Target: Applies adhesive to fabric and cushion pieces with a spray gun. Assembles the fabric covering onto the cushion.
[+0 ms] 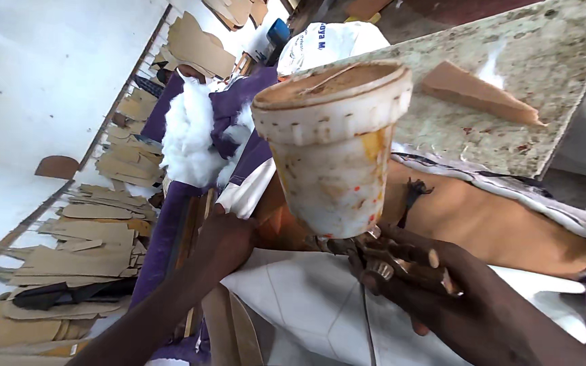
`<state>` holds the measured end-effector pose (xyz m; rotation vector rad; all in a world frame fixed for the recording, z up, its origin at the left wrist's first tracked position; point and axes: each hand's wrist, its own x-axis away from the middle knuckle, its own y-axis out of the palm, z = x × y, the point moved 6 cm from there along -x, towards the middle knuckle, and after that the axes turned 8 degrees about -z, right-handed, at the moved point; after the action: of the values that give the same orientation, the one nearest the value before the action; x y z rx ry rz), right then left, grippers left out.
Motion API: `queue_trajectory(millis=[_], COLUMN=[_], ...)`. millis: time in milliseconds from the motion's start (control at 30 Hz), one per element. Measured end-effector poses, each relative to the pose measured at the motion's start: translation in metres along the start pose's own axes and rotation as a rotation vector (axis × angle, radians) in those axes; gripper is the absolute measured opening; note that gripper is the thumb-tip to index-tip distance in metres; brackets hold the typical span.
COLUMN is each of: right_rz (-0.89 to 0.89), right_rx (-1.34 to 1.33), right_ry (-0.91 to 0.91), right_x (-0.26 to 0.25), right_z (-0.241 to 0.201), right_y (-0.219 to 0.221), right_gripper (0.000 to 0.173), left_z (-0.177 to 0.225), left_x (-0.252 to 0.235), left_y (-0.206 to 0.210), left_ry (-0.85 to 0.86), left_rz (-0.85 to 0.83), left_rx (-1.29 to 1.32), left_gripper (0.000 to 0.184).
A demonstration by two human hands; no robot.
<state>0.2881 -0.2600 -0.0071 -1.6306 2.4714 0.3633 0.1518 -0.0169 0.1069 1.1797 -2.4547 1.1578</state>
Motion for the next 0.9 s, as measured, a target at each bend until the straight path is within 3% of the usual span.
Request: queue_trajectory(millis=[133, 567, 800, 900], right_rz=[-0.021, -0.076, -0.017, 0.030], right_rx=[-0.053, 0.037, 0.068, 0.136], right_ry=[0.007, 0.047, 0.048, 0.028], right_x=[-0.004, -0.023, -0.023, -0.018], right_z=[-0.005, -0.002, -0.006, -0.009], right_y=[-0.003, 0.004, 0.004, 0.002], right_gripper=[0.041, 0.033, 0.029, 0.031], left_z=[-0.003, -0.002, -0.003, -0.001], left_x=[0.014, 0.015, 0.012, 0.011], left_y=[-0.002, -0.004, -0.004, -0.004], left_ry=[0.057, 0.067, 0.047, 0.064], left_rz=[0.226, 0.204, 0.166, 0.236], left_rx=[-0.032, -0.081, -0.042, -0.054], left_gripper=[0.024, 0.016, 0.014, 0.013])
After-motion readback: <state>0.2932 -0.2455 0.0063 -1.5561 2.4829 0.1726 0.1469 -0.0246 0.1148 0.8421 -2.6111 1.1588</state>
